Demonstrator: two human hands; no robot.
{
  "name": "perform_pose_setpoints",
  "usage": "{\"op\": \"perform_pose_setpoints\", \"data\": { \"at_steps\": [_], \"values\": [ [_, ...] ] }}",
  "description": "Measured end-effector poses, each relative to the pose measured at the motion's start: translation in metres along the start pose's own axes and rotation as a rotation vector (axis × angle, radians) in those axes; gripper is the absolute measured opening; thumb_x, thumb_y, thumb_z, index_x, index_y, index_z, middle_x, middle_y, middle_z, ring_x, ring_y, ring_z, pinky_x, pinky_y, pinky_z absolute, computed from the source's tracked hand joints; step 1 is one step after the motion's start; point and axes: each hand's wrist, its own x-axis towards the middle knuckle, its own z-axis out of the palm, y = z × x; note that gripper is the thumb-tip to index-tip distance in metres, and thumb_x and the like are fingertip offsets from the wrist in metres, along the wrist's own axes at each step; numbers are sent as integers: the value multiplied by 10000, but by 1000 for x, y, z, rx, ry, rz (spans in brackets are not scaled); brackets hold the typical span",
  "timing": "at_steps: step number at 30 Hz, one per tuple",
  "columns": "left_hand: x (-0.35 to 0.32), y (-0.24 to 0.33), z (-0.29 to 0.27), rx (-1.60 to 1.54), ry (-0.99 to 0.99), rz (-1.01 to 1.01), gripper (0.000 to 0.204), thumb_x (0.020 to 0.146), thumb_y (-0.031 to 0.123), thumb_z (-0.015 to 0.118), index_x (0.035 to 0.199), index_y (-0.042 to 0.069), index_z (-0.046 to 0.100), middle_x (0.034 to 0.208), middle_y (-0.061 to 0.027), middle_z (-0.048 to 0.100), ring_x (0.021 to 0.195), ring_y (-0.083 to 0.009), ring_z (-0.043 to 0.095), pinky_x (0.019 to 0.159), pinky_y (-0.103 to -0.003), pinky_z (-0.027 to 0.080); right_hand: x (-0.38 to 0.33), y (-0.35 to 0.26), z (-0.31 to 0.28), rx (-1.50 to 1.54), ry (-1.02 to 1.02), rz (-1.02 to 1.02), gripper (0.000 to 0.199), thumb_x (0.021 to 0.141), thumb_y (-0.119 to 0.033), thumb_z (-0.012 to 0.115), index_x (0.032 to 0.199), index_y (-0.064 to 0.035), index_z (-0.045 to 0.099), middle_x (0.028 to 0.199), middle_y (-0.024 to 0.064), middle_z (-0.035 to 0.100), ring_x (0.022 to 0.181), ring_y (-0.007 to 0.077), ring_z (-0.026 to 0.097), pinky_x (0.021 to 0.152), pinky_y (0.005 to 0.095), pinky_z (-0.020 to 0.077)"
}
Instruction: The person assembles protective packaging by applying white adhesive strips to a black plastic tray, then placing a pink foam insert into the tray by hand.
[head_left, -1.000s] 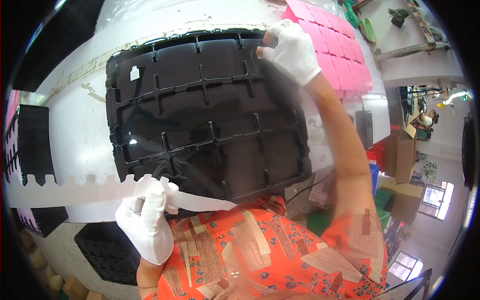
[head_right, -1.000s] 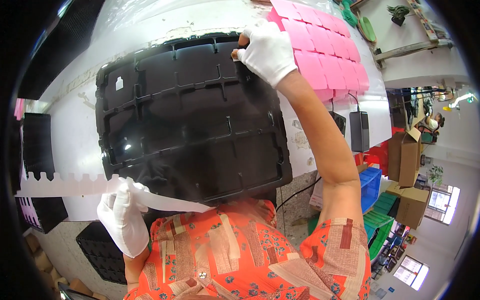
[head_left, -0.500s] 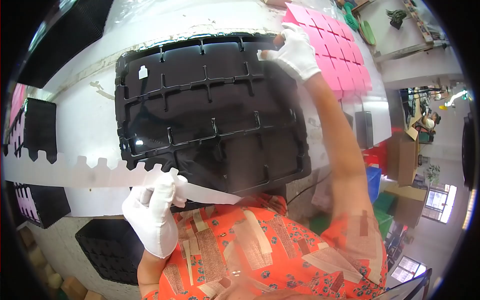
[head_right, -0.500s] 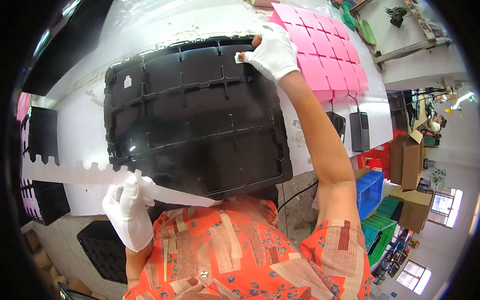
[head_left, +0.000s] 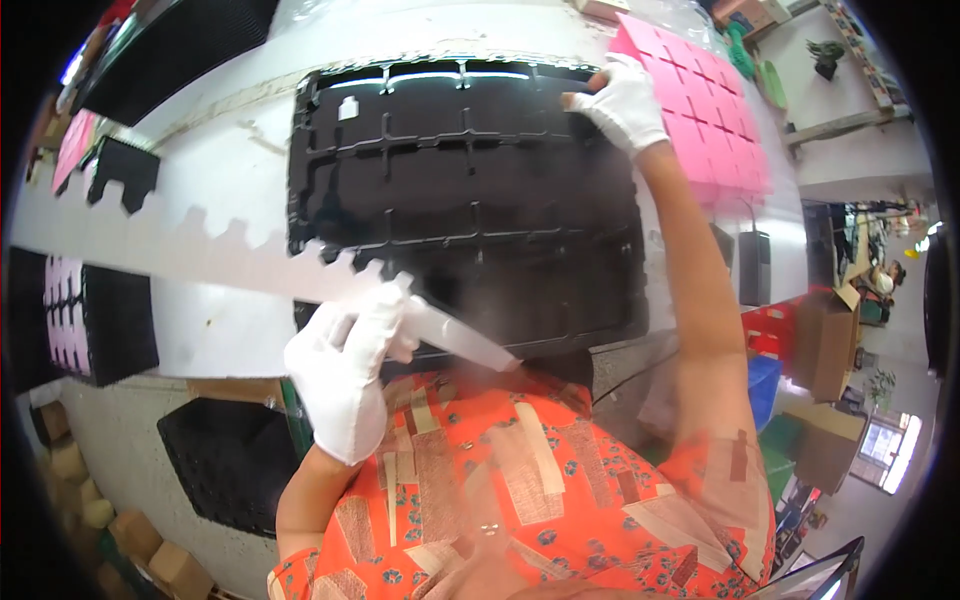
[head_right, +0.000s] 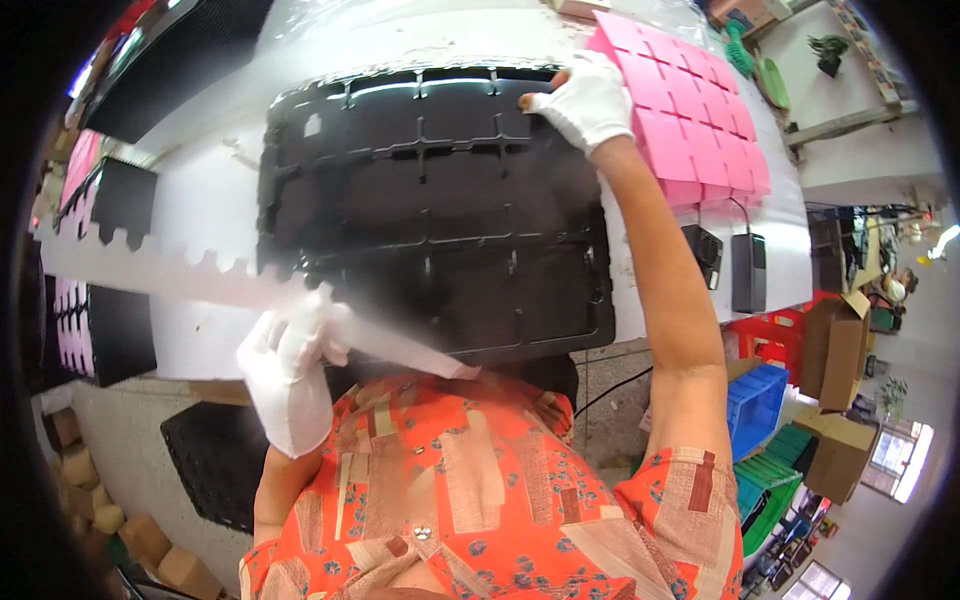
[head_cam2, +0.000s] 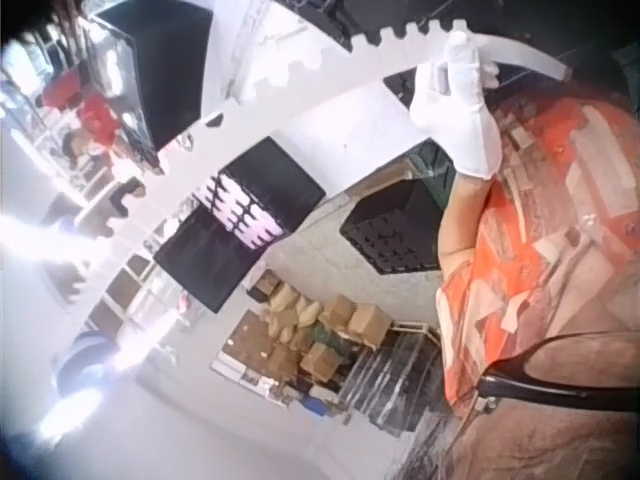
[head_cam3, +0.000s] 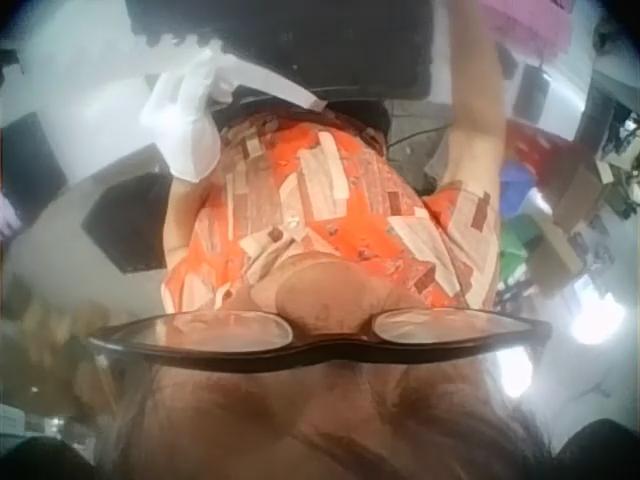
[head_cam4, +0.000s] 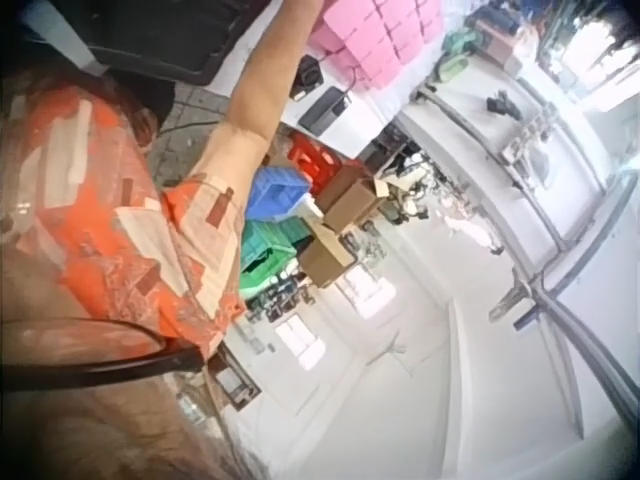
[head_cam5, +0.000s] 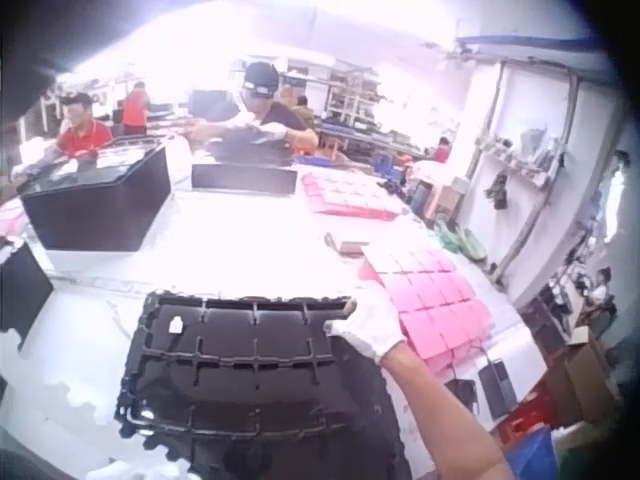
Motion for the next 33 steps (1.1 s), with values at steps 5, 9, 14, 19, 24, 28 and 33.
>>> {"op": "perform_pose_setpoints", "data": {
  "at_steps": [5,9,14,19,24,28,33],
  "values": [
    [10,-1,1,-49,-40,-65,235,1017,151,700,1137,-45,753,838,-24,691,699,-70,593,670,-224,480,-20,3,-7,-394,273,-175,334,781,-360,866,908,-84,728,1007,76,689,1062,289,672,886,405,531],
    [4,-2,4,-75,-3,-82,247,1035,206,708,1025,-38,744,830,-11,700,733,-41,595,676,-206,472,-103,-90,-42,694,-125,-41,204,878,-146,795,1031,-15,759,934,97,752,807,178,705,756,308,553],
    [4,-12,3,305,-119,267,276,1020,239,735,971,-33,739,791,-9,707,701,-45,605,657,-210,481,-185,-163,-58,991,-291,-13,165,916,-97,784,1033,15,753,909,61,752,812,103,682,745,269,554],
    [1,5,7,-65,-194,-174,300,1003,265,759,948,-30,738,794,-9,711,709,-40,604,648,-208,479,-194,-165,-55,1168,-348,156,142,945,-100,785,985,26,732,873,49,741,795,64,643,710,240,539],
    [3,-1,0,265,-149,304,226,972,207,794,943,-11,745,797,9,706,727,-20,591,640,-192,468,-202,-165,-60,1147,-325,156,114,941,-75,773,956,26,721,856,36,731,796,58,634,710,230,529],
    [6,5,0,43,-84,90,149,937,132,819,921,3,744,777,24,692,691,-8,573,604,-180,446,-204,-172,-55,1135,-284,192,101,876,-17,786,914,16,698,828,35,699,738,108,641,662,260,523],
    [-1,1,5,37,8,58,158,941,135,805,902,-1,735,753,21,680,672,-16,569,590,-188,443,-215,-163,-38,194,393,-710,206,718,-3,788,880,-87,691,916,12,637,792,223,624,729,396,502]
  ]
}}
